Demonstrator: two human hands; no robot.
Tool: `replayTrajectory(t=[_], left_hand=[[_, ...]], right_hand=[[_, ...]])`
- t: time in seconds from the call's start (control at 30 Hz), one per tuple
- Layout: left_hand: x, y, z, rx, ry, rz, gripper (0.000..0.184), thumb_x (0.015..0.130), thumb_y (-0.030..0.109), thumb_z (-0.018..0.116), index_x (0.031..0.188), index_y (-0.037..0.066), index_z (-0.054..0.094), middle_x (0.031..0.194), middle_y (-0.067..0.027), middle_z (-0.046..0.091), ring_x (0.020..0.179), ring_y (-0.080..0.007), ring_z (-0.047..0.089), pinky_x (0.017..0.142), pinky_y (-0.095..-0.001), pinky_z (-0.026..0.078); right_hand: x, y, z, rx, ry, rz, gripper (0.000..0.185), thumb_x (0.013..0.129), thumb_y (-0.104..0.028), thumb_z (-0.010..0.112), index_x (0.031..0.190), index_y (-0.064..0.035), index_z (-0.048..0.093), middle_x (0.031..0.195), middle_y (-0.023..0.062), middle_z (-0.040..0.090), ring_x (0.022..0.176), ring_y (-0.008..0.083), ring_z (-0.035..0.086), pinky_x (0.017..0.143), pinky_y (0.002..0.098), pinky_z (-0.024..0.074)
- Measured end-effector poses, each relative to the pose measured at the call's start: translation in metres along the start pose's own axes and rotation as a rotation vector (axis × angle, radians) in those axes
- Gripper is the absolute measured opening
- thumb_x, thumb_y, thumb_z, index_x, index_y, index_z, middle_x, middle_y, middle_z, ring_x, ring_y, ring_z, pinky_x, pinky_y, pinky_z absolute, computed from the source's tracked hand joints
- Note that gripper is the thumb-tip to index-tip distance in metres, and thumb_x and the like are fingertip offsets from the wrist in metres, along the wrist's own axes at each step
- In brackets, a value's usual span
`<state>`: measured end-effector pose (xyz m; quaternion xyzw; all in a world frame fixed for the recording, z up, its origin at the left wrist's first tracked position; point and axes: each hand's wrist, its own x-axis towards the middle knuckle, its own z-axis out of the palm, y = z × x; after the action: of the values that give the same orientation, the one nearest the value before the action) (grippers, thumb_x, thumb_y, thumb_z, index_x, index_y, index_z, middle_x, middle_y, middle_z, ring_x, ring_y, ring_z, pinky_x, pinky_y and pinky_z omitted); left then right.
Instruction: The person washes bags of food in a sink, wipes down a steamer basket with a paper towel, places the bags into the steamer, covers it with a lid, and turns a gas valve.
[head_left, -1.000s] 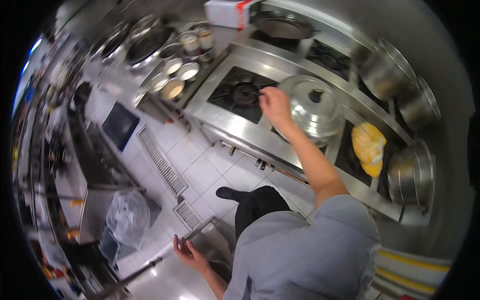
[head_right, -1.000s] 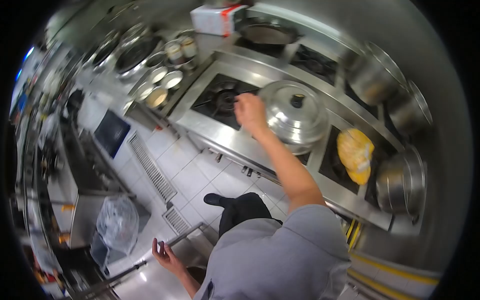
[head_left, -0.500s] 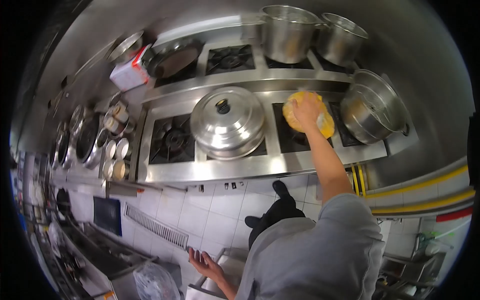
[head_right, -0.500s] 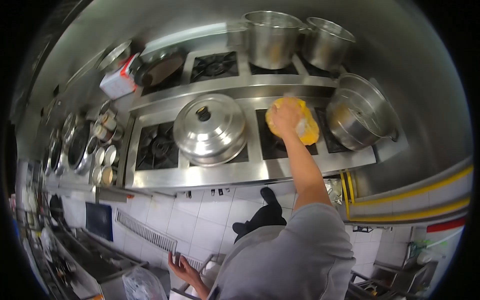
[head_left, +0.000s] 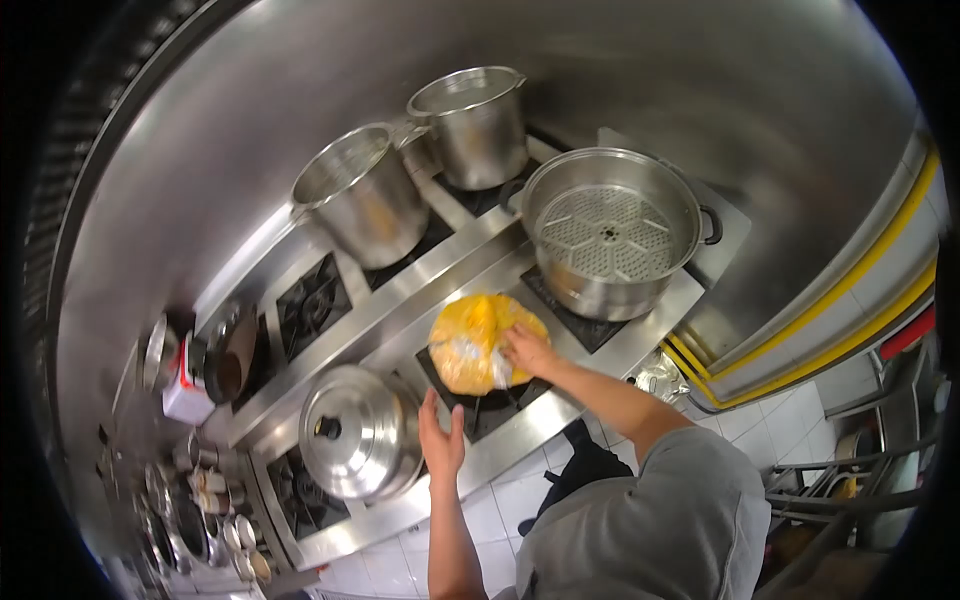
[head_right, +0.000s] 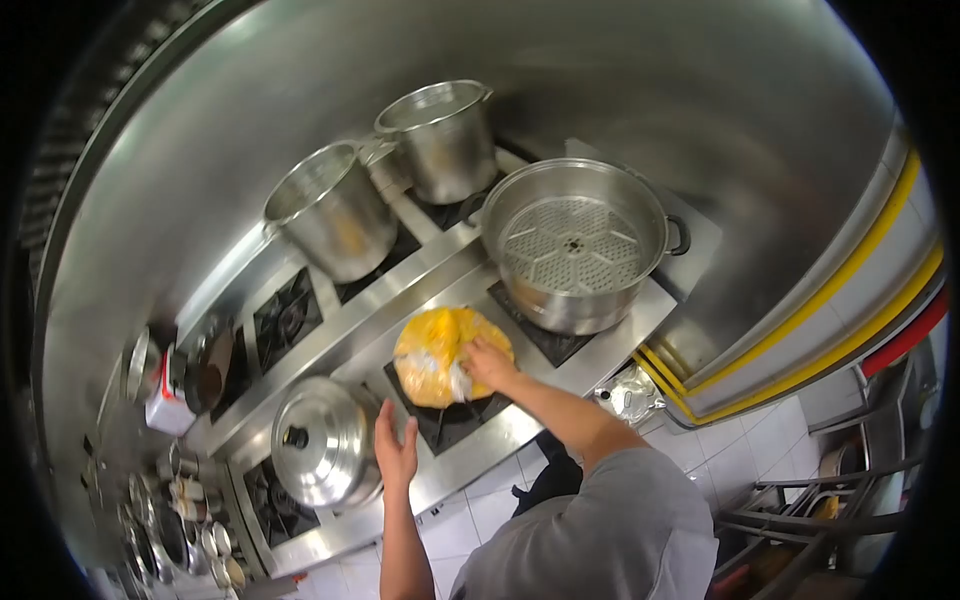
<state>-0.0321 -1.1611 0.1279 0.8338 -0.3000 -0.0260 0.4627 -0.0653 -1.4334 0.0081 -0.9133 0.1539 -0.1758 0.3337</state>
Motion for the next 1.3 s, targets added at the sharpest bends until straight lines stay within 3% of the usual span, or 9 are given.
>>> replayTrajectory(t=[0.3, 0.43, 0.47, 0.5, 0.57, 0.77, 0.93, 1.13, 1.3], left_hand=[[0.134, -0.020, 0.127, 0.358, -0.105, 0.091, 0.046, 0.083, 0.021, 0.073, 0.123, 0.001, 0.061, 0.110, -0.0224, 0.064, 0.101, -0.0358, 0.062, 0.086, -0.0443, 0.049], [0.156, -0.053, 0.124, 0.380, -0.042, 0.210, 0.027, 0.084, 0.017, 0.068, 0.105, 0.000, 0.065, 0.076, -0.0196, 0.067, 0.063, -0.0386, 0.063, 0.059, -0.0410, 0.050], [0.158, -0.058, 0.126, 0.357, 0.030, 0.258, 0.018, 0.086, 0.016, 0.065, 0.092, -0.001, 0.065, 0.061, -0.0114, 0.064, 0.048, -0.0296, 0.058, 0.051, -0.0373, 0.046], [0.160, -0.057, 0.121, 0.357, 0.031, 0.268, 0.018, 0.086, 0.016, 0.065, 0.092, -0.001, 0.065, 0.061, -0.0114, 0.064, 0.048, -0.0296, 0.058, 0.051, -0.0373, 0.046], [0.164, -0.059, 0.103, -0.033, 0.136, -0.193, 0.016, 0.088, 0.014, 0.063, 0.082, -0.001, 0.063, 0.063, -0.0047, 0.062, 0.053, -0.0157, 0.056, 0.050, -0.0327, 0.043], [0.151, -0.022, 0.027, -0.405, 0.108, -0.308, 0.016, 0.092, 0.007, 0.054, 0.082, 0.004, 0.066, 0.070, 0.0029, 0.059, 0.058, -0.0059, 0.050, 0.051, -0.0256, 0.037], [0.177, 0.071, -0.074, -0.461, -0.037, -0.293, 0.020, 0.095, 0.005, 0.050, 0.103, -0.001, 0.067, 0.086, -0.0016, 0.066, 0.072, -0.0088, 0.059, 0.063, -0.0251, 0.046], [0.213, 0.219, -0.100, -0.607, -0.276, -0.166, 0.024, 0.097, 0.003, 0.049, 0.114, -0.007, 0.063, 0.103, -0.0090, 0.070, 0.088, -0.0148, 0.067, 0.080, -0.0277, 0.054], [0.260, 0.270, -0.045, -0.658, -0.332, -0.045, 0.026, 0.099, 0.003, 0.048, 0.118, -0.006, 0.063, 0.105, -0.0062, 0.069, 0.085, -0.0098, 0.064, 0.078, -0.0239, 0.051]], right_hand=[[0.027, 0.006, -0.025, 0.042, -0.238, 0.163, 0.039, 0.084, -0.015, 0.068, 0.119, -0.0031, 0.055, 0.112, 0.0247, 0.059, 0.102, 0.0439, 0.063, 0.085, 0.0503, 0.0521], [0.041, 0.008, -0.033, 0.161, -0.332, 0.133, 0.039, 0.078, -0.007, 0.068, 0.115, -0.0033, 0.054, 0.090, 0.0236, 0.065, 0.094, 0.0437, 0.066, 0.081, 0.0506, 0.0521], [0.042, 0.008, -0.032, 0.185, -0.316, 0.159, 0.037, 0.078, -0.008, 0.069, 0.111, -0.0045, 0.054, 0.089, 0.0231, 0.066, 0.092, 0.0436, 0.066, 0.078, 0.0508, 0.0517], [0.043, 0.006, -0.031, 0.204, -0.298, 0.184, 0.034, 0.078, -0.009, 0.070, 0.108, -0.0056, 0.054, 0.088, 0.0226, 0.066, 0.089, 0.0435, 0.066, 0.075, 0.0511, 0.0512], [0.042, 0.010, -0.013, 0.279, -0.190, 0.185, 0.033, 0.077, -0.010, 0.071, 0.105, -0.0061, 0.054, 0.088, 0.0218, 0.066, 0.087, 0.0441, 0.066, 0.072, 0.0513, 0.0499], [0.038, -0.039, -0.080, 0.370, -0.115, 0.053, 0.032, 0.079, -0.017, 0.075, 0.097, -0.0080, 0.051, 0.080, 0.0193, 0.063, 0.076, 0.0435, 0.062, 0.064, 0.0498, 0.0457], [0.021, -0.088, -0.215, 0.470, 0.008, -0.141, 0.033, 0.079, -0.019, 0.076, 0.096, -0.0092, 0.050, 0.069, 0.0142, 0.057, 0.062, 0.0371, 0.057, 0.059, 0.0446, 0.0444], [0.020, -0.095, -0.352, 0.595, 0.185, -0.279, 0.024, 0.078, -0.001, 0.068, 0.092, -0.0071, 0.049, 0.072, -0.0012, 0.050, 0.066, 0.0101, 0.050, 0.058, 0.0257, 0.0430], [0.016, -0.061, -0.409, 0.405, 0.415, 0.007, 0.022, 0.076, -0.003, 0.068, 0.088, -0.0067, 0.049, 0.073, 0.0015, 0.049, 0.070, 0.0094, 0.050, 0.062, 0.0258, 0.0425]])
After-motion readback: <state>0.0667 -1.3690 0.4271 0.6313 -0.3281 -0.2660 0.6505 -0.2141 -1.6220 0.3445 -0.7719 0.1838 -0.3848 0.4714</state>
